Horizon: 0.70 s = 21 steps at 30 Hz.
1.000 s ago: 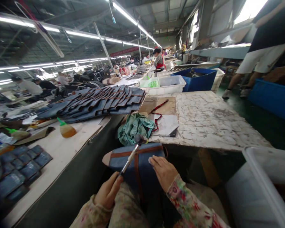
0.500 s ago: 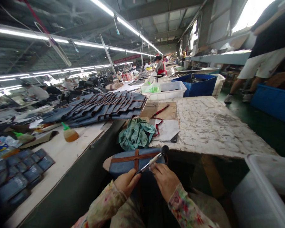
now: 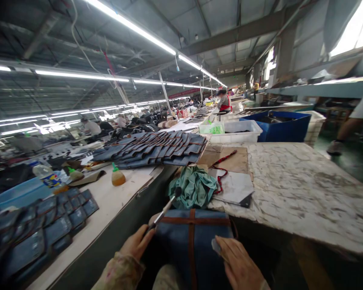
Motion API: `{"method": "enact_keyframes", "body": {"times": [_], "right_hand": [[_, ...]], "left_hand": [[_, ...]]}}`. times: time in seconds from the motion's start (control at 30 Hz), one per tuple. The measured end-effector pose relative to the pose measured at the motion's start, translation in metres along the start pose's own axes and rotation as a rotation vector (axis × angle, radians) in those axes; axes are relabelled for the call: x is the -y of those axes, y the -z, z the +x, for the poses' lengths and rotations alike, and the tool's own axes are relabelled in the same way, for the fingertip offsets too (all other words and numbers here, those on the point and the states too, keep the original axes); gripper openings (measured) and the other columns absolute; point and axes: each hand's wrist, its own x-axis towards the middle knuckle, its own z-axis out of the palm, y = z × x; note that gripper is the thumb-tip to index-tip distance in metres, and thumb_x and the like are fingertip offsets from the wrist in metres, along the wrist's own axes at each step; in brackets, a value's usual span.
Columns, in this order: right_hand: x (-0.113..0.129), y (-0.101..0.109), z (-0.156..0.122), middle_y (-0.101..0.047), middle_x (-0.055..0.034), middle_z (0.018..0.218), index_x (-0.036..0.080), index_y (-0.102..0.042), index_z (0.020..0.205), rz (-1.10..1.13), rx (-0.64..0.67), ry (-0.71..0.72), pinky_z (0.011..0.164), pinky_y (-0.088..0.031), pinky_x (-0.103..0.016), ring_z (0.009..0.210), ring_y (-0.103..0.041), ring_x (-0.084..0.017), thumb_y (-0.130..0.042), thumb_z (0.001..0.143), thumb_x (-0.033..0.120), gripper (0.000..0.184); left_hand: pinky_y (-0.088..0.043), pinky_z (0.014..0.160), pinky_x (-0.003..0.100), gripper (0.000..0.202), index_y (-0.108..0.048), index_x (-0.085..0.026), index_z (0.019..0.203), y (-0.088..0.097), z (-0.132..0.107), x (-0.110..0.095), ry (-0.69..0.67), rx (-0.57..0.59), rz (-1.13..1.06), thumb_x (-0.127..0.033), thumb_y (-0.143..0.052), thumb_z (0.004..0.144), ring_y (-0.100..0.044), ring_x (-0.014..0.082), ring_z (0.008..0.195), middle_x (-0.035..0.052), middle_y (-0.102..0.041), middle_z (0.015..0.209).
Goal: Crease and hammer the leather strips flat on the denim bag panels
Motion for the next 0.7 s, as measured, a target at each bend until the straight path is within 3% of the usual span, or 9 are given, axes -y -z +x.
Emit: {"method": "enact_keyframes", "body": {"times": [0.1, 0.2, 0.37, 0.47, 0.53, 0.6, 0.7], "right_hand": [[-0.01, -0.001, 0.0, -0.055, -0.0044, 0.112, 0.021, -0.035, 0.128, -0.015, -0.046, 0.027, 0.082, -0.049, -0.029, 0.101, -0.053, -0.019, -0.042, 0.078, 0.018, 0.05], [-0.018, 0.0, 0.007, -0.057, -0.0052, 0.108, 0.022, -0.04, 0.124, -0.045, -0.107, -0.003, 0.077, -0.052, -0.029, 0.096, -0.056, -0.019, -0.042, 0.08, 0.023, 0.044], [-0.034, -0.001, 0.019, -0.059, -0.007, 0.106, 0.019, -0.049, 0.116, 0.003, -0.161, -0.165, 0.074, -0.054, -0.031, 0.093, -0.058, -0.021, -0.043, 0.081, 0.032, 0.038], [-0.047, -0.002, 0.017, -0.059, -0.0061, 0.108, 0.018, -0.053, 0.115, 0.152, -0.065, -0.271, 0.077, -0.052, -0.029, 0.095, -0.058, -0.021, -0.045, 0.079, 0.037, 0.041], [-0.059, -0.003, 0.013, -0.06, -0.0063, 0.107, 0.018, -0.056, 0.113, 0.237, 0.031, -0.41, 0.077, -0.052, -0.029, 0.095, -0.057, -0.023, -0.046, 0.077, 0.043, 0.045], [-0.072, -0.006, 0.014, -0.061, -0.007, 0.105, 0.019, -0.058, 0.111, 0.295, 0.119, -0.548, 0.075, -0.053, -0.033, 0.096, -0.056, -0.026, -0.047, 0.075, 0.05, 0.049], [-0.086, -0.011, 0.031, -0.064, -0.0079, 0.097, 0.019, -0.063, 0.104, 0.368, 0.128, -0.621, 0.072, -0.053, -0.038, 0.091, -0.058, -0.03, -0.049, 0.072, 0.055, 0.05]], "left_hand": [[-0.04, 0.059, 0.024, 0.031, -0.052, -0.023, 0.091, 0.054, 0.021, 0.035, 0.147, -0.151, 0.18, -0.046, -0.035, 0.081, -0.058, 0.0171, 0.065, 0.0005, -0.059, 0.068], [-0.042, 0.065, 0.025, 0.032, -0.053, -0.021, 0.098, 0.096, 0.041, 0.067, 0.19, -0.225, 0.388, -0.042, -0.033, 0.082, -0.059, 0.0177, 0.071, 0.0025, -0.061, 0.076], [-0.038, 0.085, 0.035, 0.035, -0.052, -0.018, 0.108, 0.129, 0.05, 0.103, 0.221, -0.315, 0.492, -0.024, -0.036, 0.078, -0.051, 0.0229, 0.098, 0.0076, -0.057, 0.107], [-0.035, 0.088, 0.039, 0.039, -0.05, -0.019, 0.114, 0.129, 0.038, 0.116, 0.252, -0.374, 0.493, -0.017, -0.033, 0.078, -0.046, 0.0243, 0.106, 0.0086, -0.05, 0.119], [-0.034, 0.091, 0.037, 0.039, -0.05, -0.02, 0.114, 0.118, 0.023, 0.121, 0.264, -0.399, 0.488, -0.017, -0.034, 0.079, -0.043, 0.023, 0.11, 0.0075, -0.048, 0.122], [-0.032, 0.095, 0.035, 0.036, -0.053, -0.021, 0.111, 0.098, 0.005, 0.118, 0.203, -0.425, 0.442, -0.02, -0.036, 0.08, -0.043, 0.0215, 0.111, 0.0062, -0.05, 0.121], [-0.031, 0.097, 0.035, 0.031, -0.057, -0.02, 0.104, 0.054, -0.018, 0.098, -0.059, -0.467, 0.183, -0.027, -0.037, 0.082, -0.045, 0.0212, 0.109, 0.0078, -0.055, 0.112]]}}
